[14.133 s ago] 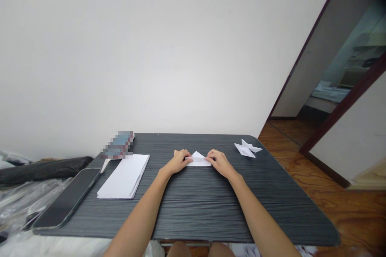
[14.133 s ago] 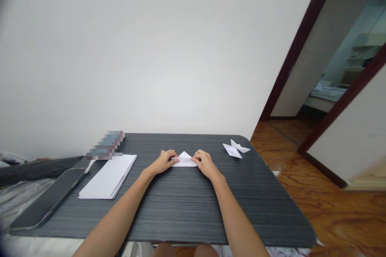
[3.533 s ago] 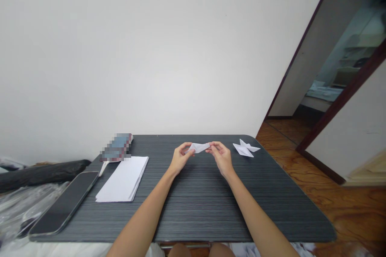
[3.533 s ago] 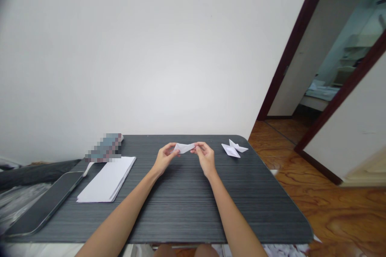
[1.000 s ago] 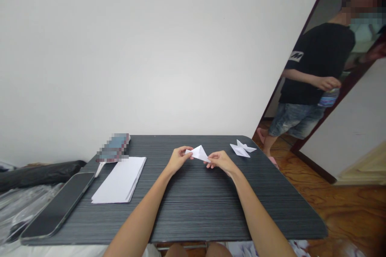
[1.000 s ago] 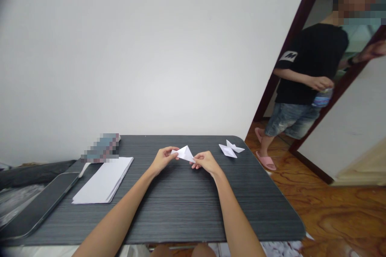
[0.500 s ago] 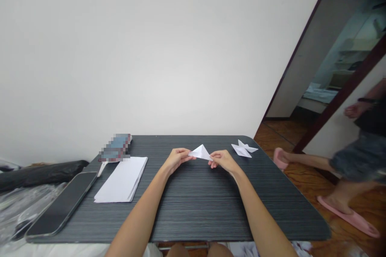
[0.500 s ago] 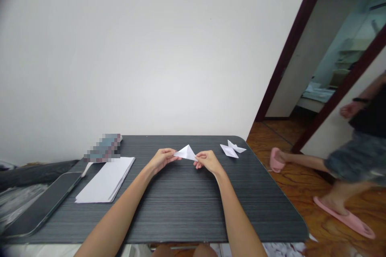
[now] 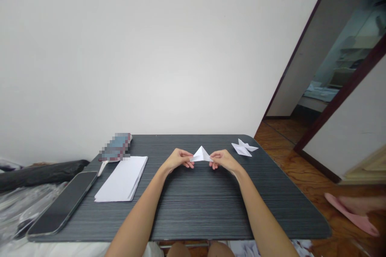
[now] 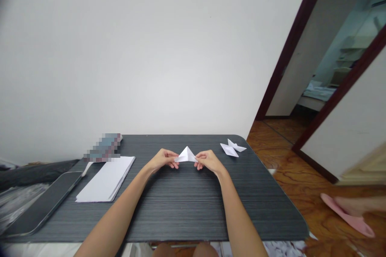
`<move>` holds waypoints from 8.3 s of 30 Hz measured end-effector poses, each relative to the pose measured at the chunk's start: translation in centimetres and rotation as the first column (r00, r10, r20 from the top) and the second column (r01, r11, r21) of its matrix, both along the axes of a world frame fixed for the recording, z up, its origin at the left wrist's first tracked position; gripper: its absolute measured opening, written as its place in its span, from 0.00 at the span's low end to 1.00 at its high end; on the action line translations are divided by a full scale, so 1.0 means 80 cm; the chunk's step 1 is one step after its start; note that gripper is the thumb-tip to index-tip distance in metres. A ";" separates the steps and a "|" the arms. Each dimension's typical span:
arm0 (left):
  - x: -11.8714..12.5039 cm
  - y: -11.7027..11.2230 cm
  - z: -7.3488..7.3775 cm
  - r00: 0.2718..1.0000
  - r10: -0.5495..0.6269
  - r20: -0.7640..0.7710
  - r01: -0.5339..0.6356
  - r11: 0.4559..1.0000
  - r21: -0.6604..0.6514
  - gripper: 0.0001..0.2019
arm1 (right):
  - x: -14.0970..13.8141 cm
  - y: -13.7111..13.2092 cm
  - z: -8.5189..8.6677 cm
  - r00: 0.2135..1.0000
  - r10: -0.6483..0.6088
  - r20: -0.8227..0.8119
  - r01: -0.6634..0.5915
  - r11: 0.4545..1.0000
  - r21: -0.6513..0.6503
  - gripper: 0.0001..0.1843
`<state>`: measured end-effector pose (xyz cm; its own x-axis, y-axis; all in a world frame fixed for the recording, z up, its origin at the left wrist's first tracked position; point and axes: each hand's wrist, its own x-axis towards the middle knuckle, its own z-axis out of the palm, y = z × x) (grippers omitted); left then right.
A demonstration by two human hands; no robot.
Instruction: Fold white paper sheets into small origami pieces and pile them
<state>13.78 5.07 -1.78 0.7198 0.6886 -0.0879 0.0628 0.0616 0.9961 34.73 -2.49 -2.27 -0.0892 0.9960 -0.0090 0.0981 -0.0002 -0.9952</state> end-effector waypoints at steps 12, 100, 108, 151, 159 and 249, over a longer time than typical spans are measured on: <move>-0.004 -0.004 0.007 1.000 -0.012 0.006 0.012 0.999 0.032 0.20 | 0.002 -0.001 0.001 1.000 0.019 0.008 -0.019 0.999 -0.029 0.15; -0.011 0.010 0.003 0.993 0.065 0.098 -0.101 0.894 0.437 0.10 | -0.011 0.014 -0.011 0.980 -0.128 -0.153 0.165 0.951 0.260 0.07; -0.016 0.014 -0.010 0.984 0.032 -0.172 0.123 0.576 0.808 0.07 | -0.004 0.010 -0.027 0.892 -0.189 0.411 -0.030 0.882 0.471 0.05; 0.023 -0.010 -0.023 0.963 0.151 -0.224 0.117 0.516 0.849 0.07 | -0.026 0.013 -0.026 0.826 -0.200 0.527 -0.091 0.876 0.474 0.09; 0.016 -0.012 -0.020 0.953 0.152 -0.261 0.149 0.514 0.845 0.10 | -0.012 0.004 -0.015 0.868 -0.016 0.496 -0.193 0.910 0.367 0.25; 0.011 -0.012 -0.001 0.944 0.232 0.235 -0.309 0.870 0.384 0.11 | -0.011 0.010 -0.012 0.941 -0.320 -0.113 0.340 0.881 0.328 0.10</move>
